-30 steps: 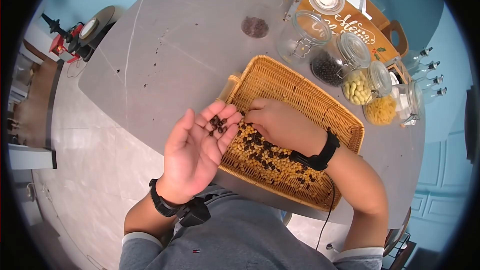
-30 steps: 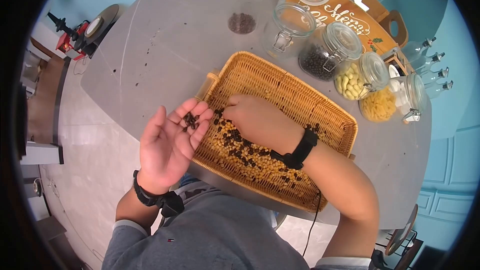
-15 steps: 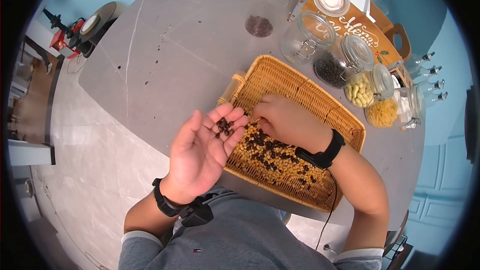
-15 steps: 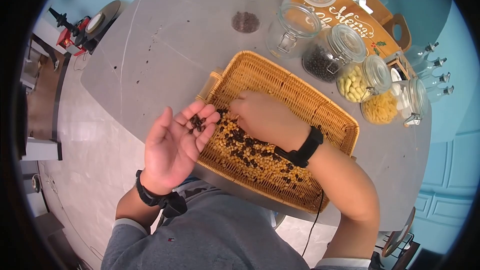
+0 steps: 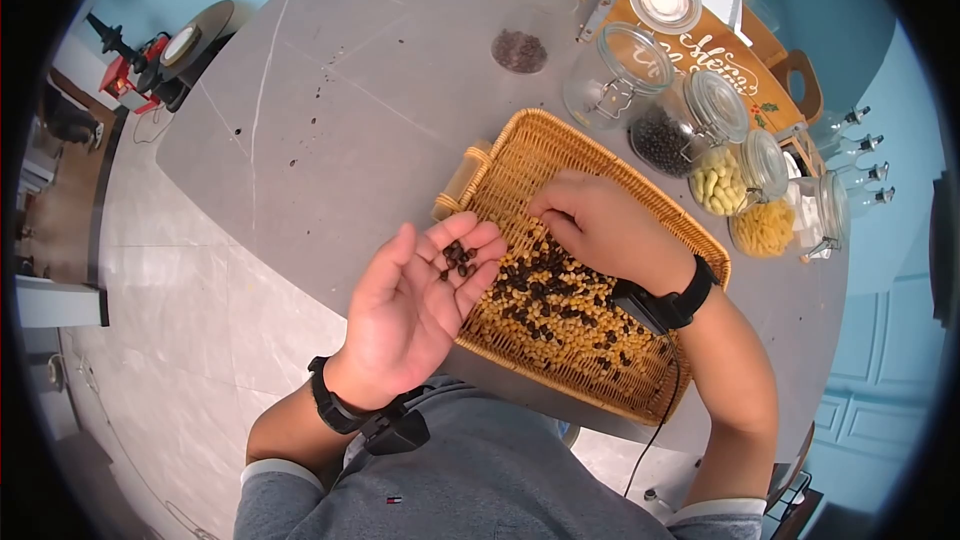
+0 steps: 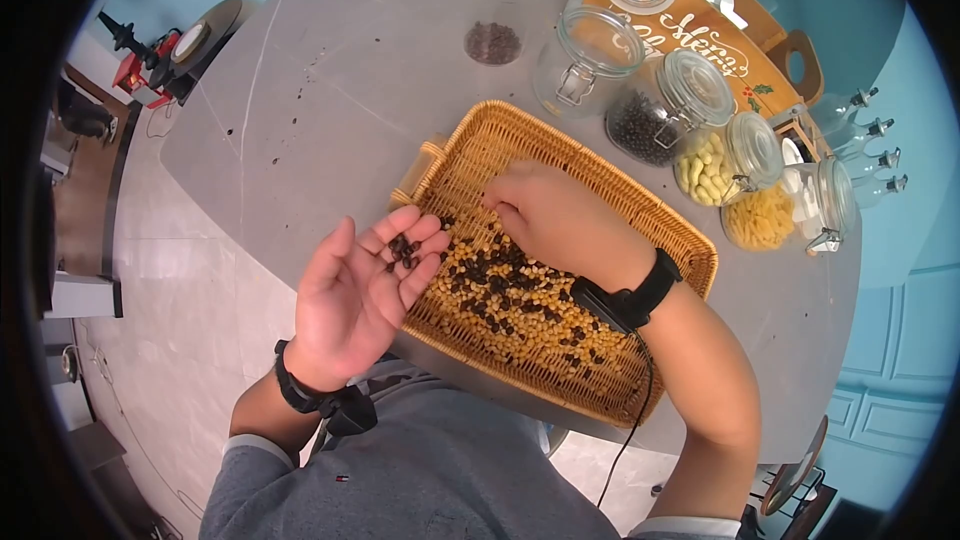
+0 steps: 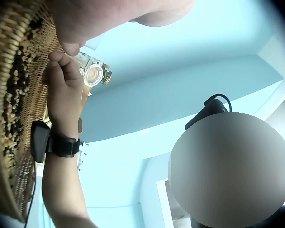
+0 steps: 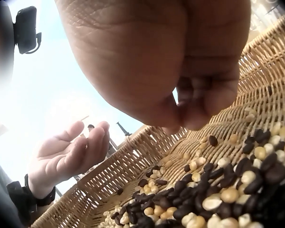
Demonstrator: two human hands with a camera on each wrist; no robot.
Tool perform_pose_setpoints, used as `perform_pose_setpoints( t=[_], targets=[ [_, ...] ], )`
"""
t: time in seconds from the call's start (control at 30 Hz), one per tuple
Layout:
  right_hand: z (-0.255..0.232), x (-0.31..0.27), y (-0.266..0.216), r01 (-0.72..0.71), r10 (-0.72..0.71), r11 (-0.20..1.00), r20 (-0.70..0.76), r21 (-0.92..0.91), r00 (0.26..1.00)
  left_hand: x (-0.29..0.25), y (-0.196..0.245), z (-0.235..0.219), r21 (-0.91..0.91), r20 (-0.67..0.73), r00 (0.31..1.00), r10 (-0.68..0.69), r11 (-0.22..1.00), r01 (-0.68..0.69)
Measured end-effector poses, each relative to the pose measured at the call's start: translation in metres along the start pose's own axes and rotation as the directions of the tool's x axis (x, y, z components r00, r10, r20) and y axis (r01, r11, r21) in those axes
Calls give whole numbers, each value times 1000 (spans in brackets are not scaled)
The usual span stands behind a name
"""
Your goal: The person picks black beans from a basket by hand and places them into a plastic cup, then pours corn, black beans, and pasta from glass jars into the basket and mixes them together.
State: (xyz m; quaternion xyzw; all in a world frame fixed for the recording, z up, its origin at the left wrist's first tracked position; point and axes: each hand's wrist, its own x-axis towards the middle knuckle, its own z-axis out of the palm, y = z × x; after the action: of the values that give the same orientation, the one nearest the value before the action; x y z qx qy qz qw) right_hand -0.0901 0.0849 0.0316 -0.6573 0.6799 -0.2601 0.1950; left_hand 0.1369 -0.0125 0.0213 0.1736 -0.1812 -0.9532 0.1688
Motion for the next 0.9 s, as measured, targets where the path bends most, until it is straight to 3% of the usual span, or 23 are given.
perform_pose_setpoints(
  t=[0.23, 0.47, 0.57, 0.63, 0.67, 0.73, 0.9],
  targets=[
    [14, -2, -6, 48, -18, 972, 133, -231, 991, 1, -2, -1, -2, 2, 1000, 1, 1000, -1],
    [13, 1, -5, 66, -51, 979, 80, -193, 996, 1, -3, -2, -28, -15, 1000, 7, 1000, -7],
    [-1, 0, -5, -50, 59, 992, 81, -116, 995, 0, -3, -5, -38, -18, 1000, 0, 999, -1],
    [1, -6, 2, 84, -71, 985, 89, -153, 993, 1, -4, -4, -34, 4, 1000, -7, 999, 7],
    [2, -8, 1, 79, -66, 984, 87, -158, 994, 2, -5, -3, -35, 9, 1000, -12, 999, 12],
    [6, -8, -2, 53, -2, 972, 219, -228, 976, 2, -6, -2, -25, -8, 1000, -16, 1000, 16],
    [9, -9, -14, 138, -56, 939, 256, -316, 965, 1, -6, -3, -24, -4, 1000, -18, 1000, 18]
  ],
)
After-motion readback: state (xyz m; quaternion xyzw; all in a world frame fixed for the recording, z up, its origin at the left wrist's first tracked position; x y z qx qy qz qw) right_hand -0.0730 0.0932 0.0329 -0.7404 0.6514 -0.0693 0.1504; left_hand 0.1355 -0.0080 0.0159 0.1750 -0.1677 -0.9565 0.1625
